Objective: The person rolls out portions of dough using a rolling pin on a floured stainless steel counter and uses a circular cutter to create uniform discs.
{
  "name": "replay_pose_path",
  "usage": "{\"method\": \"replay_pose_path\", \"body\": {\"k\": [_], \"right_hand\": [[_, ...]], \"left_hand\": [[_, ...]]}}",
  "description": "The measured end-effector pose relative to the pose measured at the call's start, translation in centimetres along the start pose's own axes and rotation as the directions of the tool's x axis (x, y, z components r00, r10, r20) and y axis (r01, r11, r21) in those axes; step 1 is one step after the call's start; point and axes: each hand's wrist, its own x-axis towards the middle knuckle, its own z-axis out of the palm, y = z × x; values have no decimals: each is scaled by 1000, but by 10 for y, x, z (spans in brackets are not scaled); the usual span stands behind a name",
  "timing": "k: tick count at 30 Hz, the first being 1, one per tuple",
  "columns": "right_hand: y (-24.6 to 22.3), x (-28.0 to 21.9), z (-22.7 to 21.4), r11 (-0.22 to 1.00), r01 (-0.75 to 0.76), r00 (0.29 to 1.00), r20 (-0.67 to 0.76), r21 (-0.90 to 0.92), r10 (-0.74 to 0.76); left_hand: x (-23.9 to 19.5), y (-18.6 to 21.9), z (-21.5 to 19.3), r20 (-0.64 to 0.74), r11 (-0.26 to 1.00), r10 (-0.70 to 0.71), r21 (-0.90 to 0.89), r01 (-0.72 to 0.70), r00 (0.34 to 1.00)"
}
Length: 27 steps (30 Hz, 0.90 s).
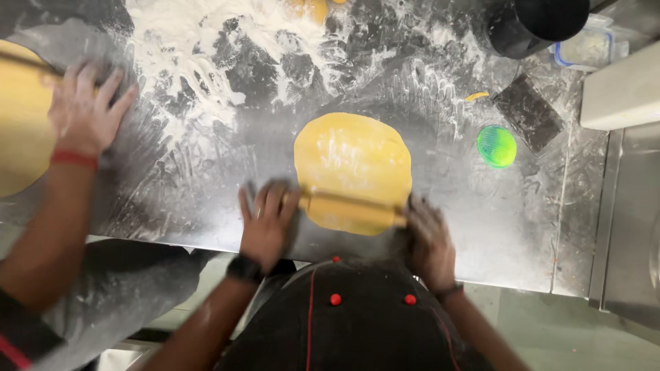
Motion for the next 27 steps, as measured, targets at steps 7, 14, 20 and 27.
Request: {"method": "replay_pose_path", "body": {"k": [7, 14, 20, 27], "right_hand": [[-18, 1, 2, 984, -128, 990, -43, 123, 135], [-4, 71, 32, 993, 64, 998, -6, -101, -65], [-67, -21, 6, 999, 13, 996, -91, 33, -10], [5, 97, 22, 992, 127, 992, 11, -4, -127]], "left_hand": [[6, -45, -9, -47, 979, 189, -69, -192, 981], [61, -58, -4, -76, 986, 140, 103, -132, 987], [-51, -36, -26, 17, 991, 70, -118, -68, 997], [63, -68, 3, -96, 996, 81, 51, -76, 992]]}}
